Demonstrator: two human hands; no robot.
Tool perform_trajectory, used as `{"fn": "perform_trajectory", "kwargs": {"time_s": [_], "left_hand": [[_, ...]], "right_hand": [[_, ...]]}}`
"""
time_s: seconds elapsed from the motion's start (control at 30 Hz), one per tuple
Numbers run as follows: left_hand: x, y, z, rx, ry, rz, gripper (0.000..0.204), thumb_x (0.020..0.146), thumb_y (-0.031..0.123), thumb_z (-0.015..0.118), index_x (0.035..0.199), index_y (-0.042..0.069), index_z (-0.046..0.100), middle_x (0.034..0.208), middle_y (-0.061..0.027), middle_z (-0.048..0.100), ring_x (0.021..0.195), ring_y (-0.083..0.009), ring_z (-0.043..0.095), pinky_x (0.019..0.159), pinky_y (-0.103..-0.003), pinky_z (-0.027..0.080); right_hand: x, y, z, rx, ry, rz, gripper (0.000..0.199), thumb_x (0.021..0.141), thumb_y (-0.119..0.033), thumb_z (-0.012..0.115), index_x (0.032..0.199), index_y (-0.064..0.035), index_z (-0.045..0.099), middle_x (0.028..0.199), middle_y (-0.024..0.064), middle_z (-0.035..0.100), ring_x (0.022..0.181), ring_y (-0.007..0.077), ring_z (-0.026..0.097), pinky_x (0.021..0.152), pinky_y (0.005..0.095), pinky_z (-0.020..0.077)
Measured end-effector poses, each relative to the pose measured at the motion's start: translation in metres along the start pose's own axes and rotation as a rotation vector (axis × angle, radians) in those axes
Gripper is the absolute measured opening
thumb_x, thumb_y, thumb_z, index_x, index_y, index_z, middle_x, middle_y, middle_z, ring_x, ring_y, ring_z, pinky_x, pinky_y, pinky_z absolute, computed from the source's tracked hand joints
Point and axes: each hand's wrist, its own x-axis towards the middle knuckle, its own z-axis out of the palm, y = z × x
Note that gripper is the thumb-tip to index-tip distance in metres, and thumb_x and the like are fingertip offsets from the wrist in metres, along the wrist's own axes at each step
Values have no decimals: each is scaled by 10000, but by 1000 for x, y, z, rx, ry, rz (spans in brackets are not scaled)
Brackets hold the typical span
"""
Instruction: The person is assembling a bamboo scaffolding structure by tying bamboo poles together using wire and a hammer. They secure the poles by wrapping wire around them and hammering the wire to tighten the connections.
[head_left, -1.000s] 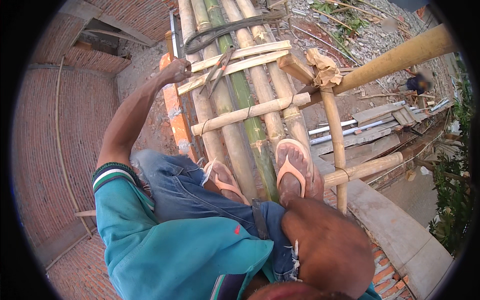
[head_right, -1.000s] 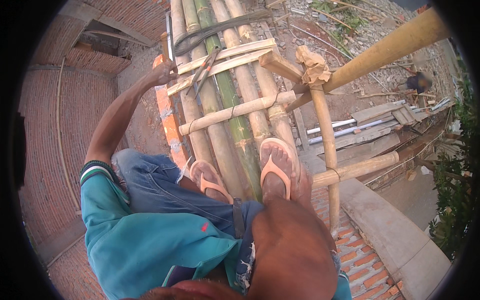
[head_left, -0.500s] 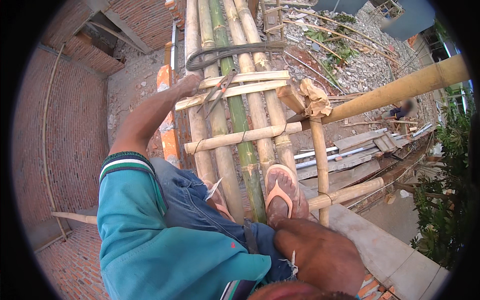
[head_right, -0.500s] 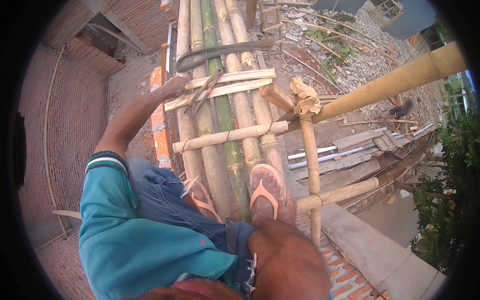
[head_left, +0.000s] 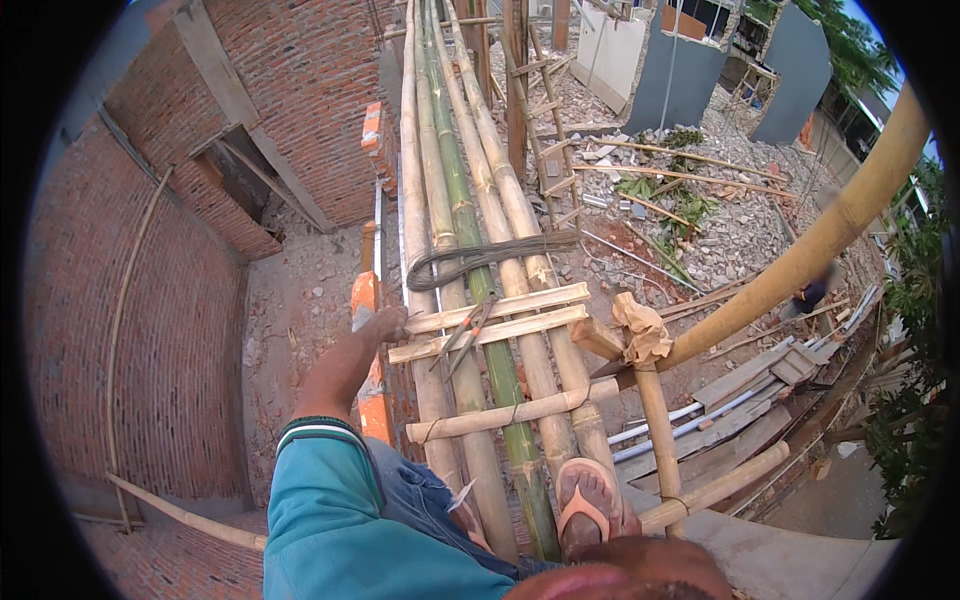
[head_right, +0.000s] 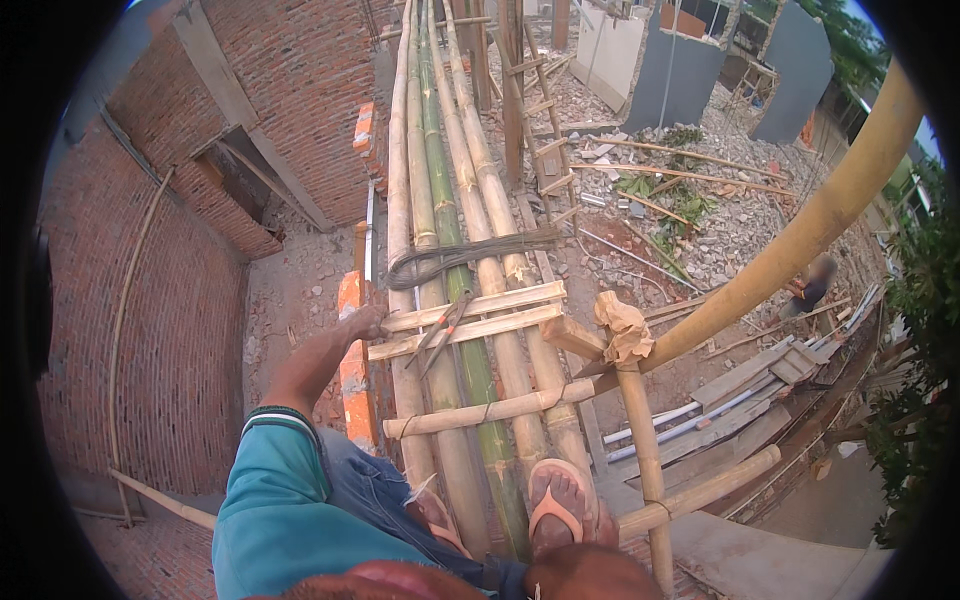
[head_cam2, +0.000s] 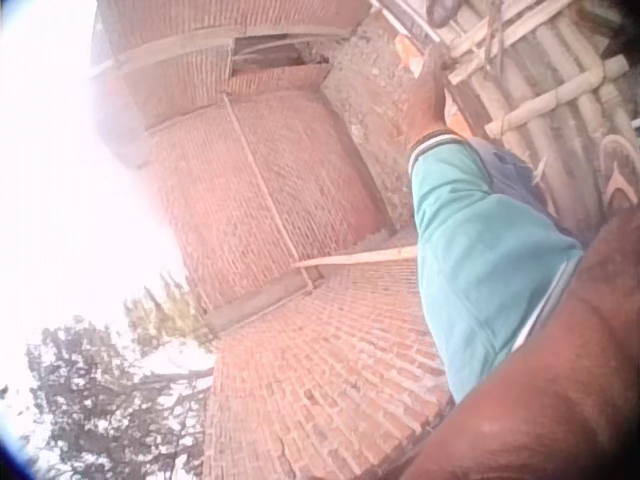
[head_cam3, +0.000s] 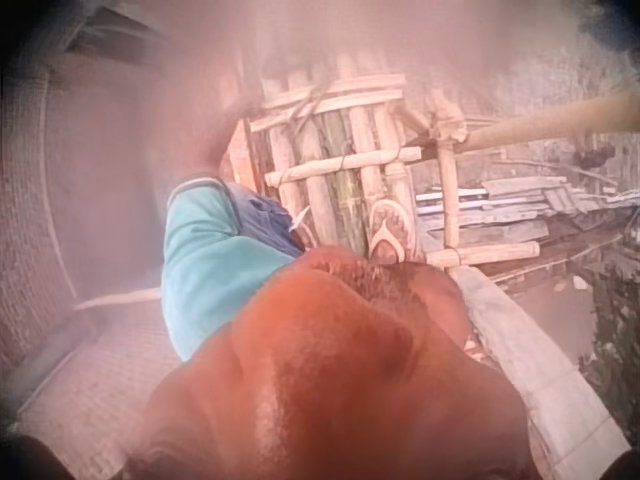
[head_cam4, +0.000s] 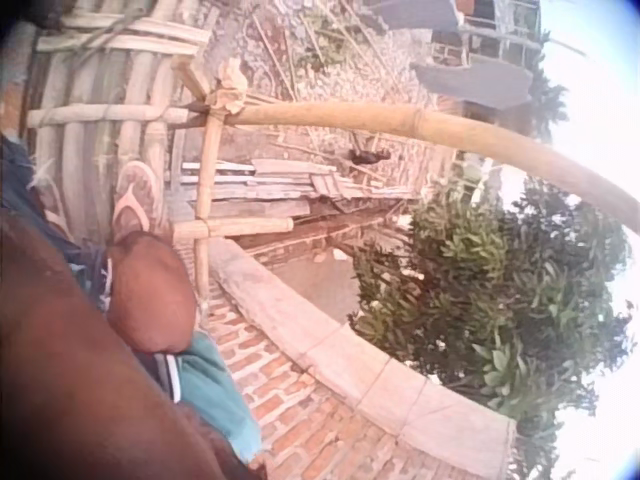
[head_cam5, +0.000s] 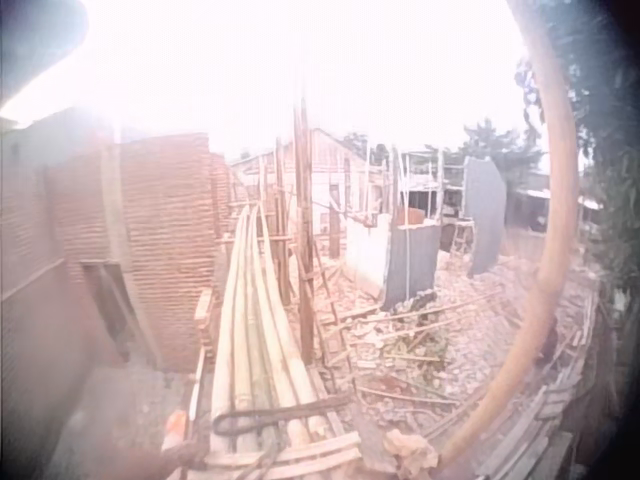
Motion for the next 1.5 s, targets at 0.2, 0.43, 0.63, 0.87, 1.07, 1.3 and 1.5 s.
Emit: {"fn": "perform_trajectory", "kwargs": {"time_s": [0.2, 0.43, 0.63, 0.87, 1.07, 1.3, 1.5], "left_hand": [[-19, -4, -21, -282, -42, 29, 545, 795, 394, 876, 1099, -6, 666, 977, -139, 713, 960, -293, 673, 838, -417, 519], [-37, 7, -71, -765, -95, 44, 263, 894, 234, 820, 1071, 53, 750, 909, -5, 725, 865, -100, 621, 764, -307, 482], [-35, 2, -88, -868, 77, 107, 247, 993, 314, 695, 1013, 70, 727, 841, 28, 640, 809, -88, 550, 737, -278, 434], [-37, 5, -99, -884, 227, 167, 219, 1014, 272, 666, 1022, 56, 704, 916, 10, 657, 935, -91, 549, 907, -277, 424], [-40, 12, -92, -812, 400, 211, 205, 1019, 248, 667, 1047, 48, 702, 942, 25, 625, 955, -89, 522, 927, -280, 412], [-50, 7, -105, -909, 244, 126, 250, 1020, 280, 675, 1074, 39, 706, 954, 23, 617, 994, -91, 517, 965, -291, 408], [-56, 28, -115, -423, 652, 310, 225, 1001, 157, 660, 1190, 38, 692, 1121, -86, 695, 1051, -206, 650, 915, -331, 510]], "right_hand": [[0, -1, 6, 11, -12, 6, 549, 1052, -434, 431, 1360, 0, 569, 1223, 316, 642, 1161, 493, 604, 990, 557, 431], [-4, 4, 2, 53, -21, -15, 543, 1053, -429, 430, 1347, 2, 579, 1215, 318, 644, 1153, 496, 607, 982, 554, 437], [-16, 5, 5, 73, -66, -29, 537, 1054, -425, 429, 1336, 4, 588, 1207, 320, 645, 1146, 498, 609, 975, 552, 443], [-19, 1, 8, 85, -106, -13, 532, 1055, -421, 428, 1323, 6, 598, 1198, 322, 647, 1138, 500, 612, 967, 549, 450], [-16, -2, 6, 76, -119, -3, 527, 1056, -417, 427, 1312, 7, 607, 1191, 323, 649, 1131, 502, 615, 960, 547, 456], [-19, -4, 3, 90, -134, 5, 523, 1058, -412, 426, 1300, 9, 617, 1182, 325, 650, 1123, 505, 617, 951, 545, 463], [-18, -4, 7, 30, -61, -20, 475, 1063, -361, 437, 1237, 24, 654, 1050, 333, 677, 1008, 504, 662, 855, 513, 511]]}}
